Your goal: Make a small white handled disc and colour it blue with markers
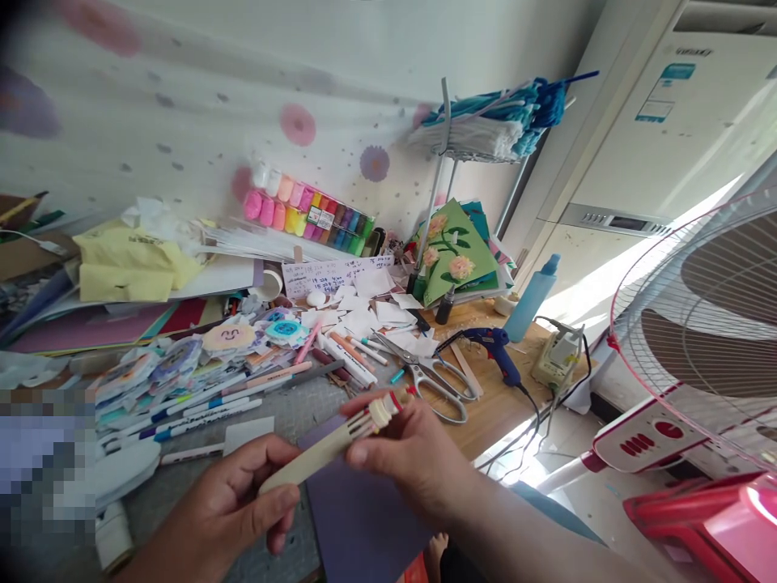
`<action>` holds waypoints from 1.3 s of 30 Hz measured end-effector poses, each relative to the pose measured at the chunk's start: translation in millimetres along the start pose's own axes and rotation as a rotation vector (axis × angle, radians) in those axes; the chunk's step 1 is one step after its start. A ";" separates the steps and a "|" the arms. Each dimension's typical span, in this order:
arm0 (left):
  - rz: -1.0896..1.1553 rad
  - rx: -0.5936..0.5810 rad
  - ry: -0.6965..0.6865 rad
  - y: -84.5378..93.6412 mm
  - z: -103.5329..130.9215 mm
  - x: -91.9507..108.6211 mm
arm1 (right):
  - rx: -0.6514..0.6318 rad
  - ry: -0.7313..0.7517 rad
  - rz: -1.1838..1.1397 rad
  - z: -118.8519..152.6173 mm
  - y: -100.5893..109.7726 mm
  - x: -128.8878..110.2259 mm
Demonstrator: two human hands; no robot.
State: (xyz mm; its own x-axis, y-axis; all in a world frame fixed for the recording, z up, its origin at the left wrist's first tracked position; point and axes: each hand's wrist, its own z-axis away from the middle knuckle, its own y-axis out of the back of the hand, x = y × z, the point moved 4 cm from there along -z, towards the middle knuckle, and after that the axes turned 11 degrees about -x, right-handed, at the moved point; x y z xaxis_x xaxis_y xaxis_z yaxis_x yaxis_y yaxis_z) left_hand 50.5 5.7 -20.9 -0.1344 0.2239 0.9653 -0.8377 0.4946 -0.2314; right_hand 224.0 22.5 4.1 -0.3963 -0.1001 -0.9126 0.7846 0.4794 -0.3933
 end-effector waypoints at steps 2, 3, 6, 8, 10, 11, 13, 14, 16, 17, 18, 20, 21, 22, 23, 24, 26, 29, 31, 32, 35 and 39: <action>0.004 -0.023 -0.002 -0.6 0.7 -2.8 | -0.112 -0.067 0.003 0.3 -13.9 12.0; -0.002 -0.042 0.000 -0.8 0.8 -3.8 | -0.164 -0.092 -0.019 0.3 -20.2 17.2; -0.004 -0.092 0.015 0.1 -0.2 -4.4 | -0.192 -0.107 -0.082 -1.1 -28.1 24.4; 0.007 -0.098 0.022 1.8 -1.9 -2.9 | -0.111 -0.084 -0.014 -2.1 -23.6 22.5; -0.011 -0.096 0.020 3.0 -3.8 -0.8 | -0.033 -0.091 0.107 -2.1 -17.1 19.5; -0.029 -0.105 0.029 2.9 -4.7 -0.5 | -0.008 -0.105 0.153 -1.8 -14.4 18.6; -0.047 -0.125 0.050 2.3 -5.8 -1.3 | 0.008 -0.128 0.162 -1.3 -11.2 18.4; -0.047 -0.124 0.063 2.6 -6.0 -2.3 | 0.004 -0.124 0.125 -1.3 -10.6 18.5; -0.042 -0.081 0.071 5.3 -6.1 -4.3 | 0.018 -0.086 0.027 -1.8 -9.0 17.1; -0.049 -0.043 0.058 7.7 -6.1 -4.7 | 0.041 -0.052 -0.010 -2.2 -7.5 15.1; -0.066 -0.006 0.039 10.1 -6.1 -4.8 | 0.075 -0.011 -0.035 -2.6 -5.4 11.9; -0.126 0.069 -0.028 15.3 -6.0 -3.7 | 0.177 0.086 -0.063 -2.6 0.8 3.3; -0.165 0.104 -0.064 17.6 -5.9 -3.0 | 0.233 0.131 -0.068 -2.3 4.3 -1.5; -0.203 0.128 -0.094 19.3 -5.8 -2.5 | 0.289 0.163 -0.064 -1.8 7.7 -5.8; -0.231 0.151 -0.123 20.9 -5.6 -2.4 | 0.339 0.176 -0.051 -1.2 10.8 -9.3; -0.248 0.182 -0.152 22.7 -5.1 -2.3 | 0.380 0.176 -0.030 -0.8 13.2 -12.0; -0.272 0.213 -0.193 24.6 -4.0 -2.9 | 0.410 0.149 0.022 -0.7 15.0 -14.7; -0.309 0.213 -0.212 24.4 -2.2 -3.5 | 0.388 0.128 0.058 -0.8 12.6 -13.9; -0.320 0.188 -0.191 22.6 -1.3 -3.7 | 0.379 0.147 0.052 0.0 10.3 -11.8; -0.318 0.187 -0.186 21.9 -0.6 -3.2 | 0.370 0.156 0.040 0.3 9.1 -10.3; -0.325 0.220 -0.211 20.8 1.9 0.1 | 0.304 0.149 -0.019 -0.5 4.9 -4.6; -0.404 0.277 -0.271 19.9 4.0 5.6 | 0.284 0.111 -0.095 -2.7 1.3 -0.3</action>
State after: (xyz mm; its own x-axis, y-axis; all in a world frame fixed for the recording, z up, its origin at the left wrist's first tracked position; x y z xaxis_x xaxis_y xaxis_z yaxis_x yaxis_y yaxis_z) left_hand 31.0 13.5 -19.6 0.1253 -0.1797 0.9757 -0.9539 0.2487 0.1683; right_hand 223.8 25.5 4.2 -0.5117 -0.0296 -0.8587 0.8371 0.2080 -0.5060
